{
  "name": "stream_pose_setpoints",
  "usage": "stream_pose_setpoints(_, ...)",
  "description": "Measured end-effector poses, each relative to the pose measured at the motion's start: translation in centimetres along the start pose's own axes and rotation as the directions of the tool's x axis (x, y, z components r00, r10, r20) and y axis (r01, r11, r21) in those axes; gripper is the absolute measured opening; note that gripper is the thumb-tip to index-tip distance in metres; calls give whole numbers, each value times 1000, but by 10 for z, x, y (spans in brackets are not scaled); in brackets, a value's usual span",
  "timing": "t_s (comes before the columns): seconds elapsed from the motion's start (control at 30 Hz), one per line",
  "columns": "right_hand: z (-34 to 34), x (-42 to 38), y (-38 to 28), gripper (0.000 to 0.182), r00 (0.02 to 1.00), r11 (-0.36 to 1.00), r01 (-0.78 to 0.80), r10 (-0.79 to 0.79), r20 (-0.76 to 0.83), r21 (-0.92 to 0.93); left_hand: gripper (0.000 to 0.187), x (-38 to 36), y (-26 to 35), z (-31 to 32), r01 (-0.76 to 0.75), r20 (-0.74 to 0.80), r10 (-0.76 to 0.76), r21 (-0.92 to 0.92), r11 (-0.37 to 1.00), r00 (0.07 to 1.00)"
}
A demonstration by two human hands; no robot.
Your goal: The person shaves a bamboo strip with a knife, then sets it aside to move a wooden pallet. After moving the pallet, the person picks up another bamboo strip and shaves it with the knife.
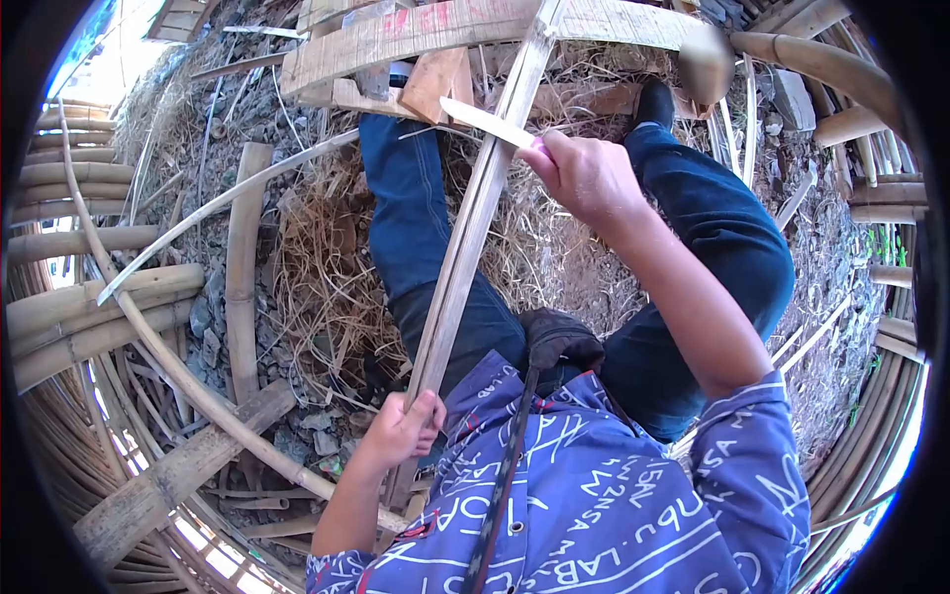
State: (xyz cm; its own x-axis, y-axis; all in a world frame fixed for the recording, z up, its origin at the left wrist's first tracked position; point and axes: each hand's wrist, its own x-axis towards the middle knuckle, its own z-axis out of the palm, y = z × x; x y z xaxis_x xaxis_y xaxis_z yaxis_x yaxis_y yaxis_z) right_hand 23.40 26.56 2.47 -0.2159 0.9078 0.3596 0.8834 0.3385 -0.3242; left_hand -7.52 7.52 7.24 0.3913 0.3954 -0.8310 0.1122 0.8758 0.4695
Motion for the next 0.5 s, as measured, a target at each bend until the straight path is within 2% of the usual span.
stream_pose_setpoints(0.03, 3, 1, 18, 42, 999, 999, -3, 5, 55, -37, 51, -2, -1, 0, 17, -3, -16, 39, 999, 1000)
stream_pose_setpoints(0.07, 13, 2, 43, 43, 966, 915, 85, -172, -191, -394, 51, -4, -3, 1, 28, 2, -28, 38, 999, 1000)
stream_pose_setpoints(0.13, -7, 16, 56, 42, 982, 964, -189, 185, -37, -190, 51, -4, -4, 4, -17, 31, 16, 11, 1000, 999)
stream_pose_setpoints(0.17, -4, 14, 46, 42, 972, 956, -210, 227, 64, -203, 51, -2, -5, 2, -25, 29, 25, 11, 1000, 999)
stream_pose_setpoints(0.2, -5, 7, 25, 38, 996, 977, -14, 32, 81, -212, 51, -2, -11, 1, -13, 20, 12, 16, 1000, 1000)
stream_pose_setpoints(0.27, -6, -2, 11, 36, 990, 987, 135, -131, 48, -88, 52, 0, -12, -2, 4, 21, -5, 28, 1000, 1000)
stream_pose_setpoints(0.33, 4, 11, 43, 38, 990, 940, -114, 133, 36, -321, 52, -1, -11, -2, 6, 24, -6, 10, 1000, 1000)
stream_pose_setpoints(0.4, -8, 16, 44, 39, 978, 968, -201, 206, 21, -151, 52, -4, -10, -1, 3, 19, -3, 16, 1000, 1000)
stream_pose_setpoints(0.43, -7, 12, 27, 40, 962, 964, -211, 234, 138, -161, 51, -6, -9, -1, 2, 23, -2, 29, 1000, 1000)
stream_pose_setpoints(0.47, 3, -2, 17, 47, 1000, 996, 29, -29, -1, -88, 51, -5, -9, -1, 0, 21, -1, 32, 999, 1000)
stream_pose_setpoints(0.5, 1, -7, 7, 46, 997, 998, 50, -48, 56, -37, 52, -4, -9, -1, 3, 13, -3, 34, 999, 1000)
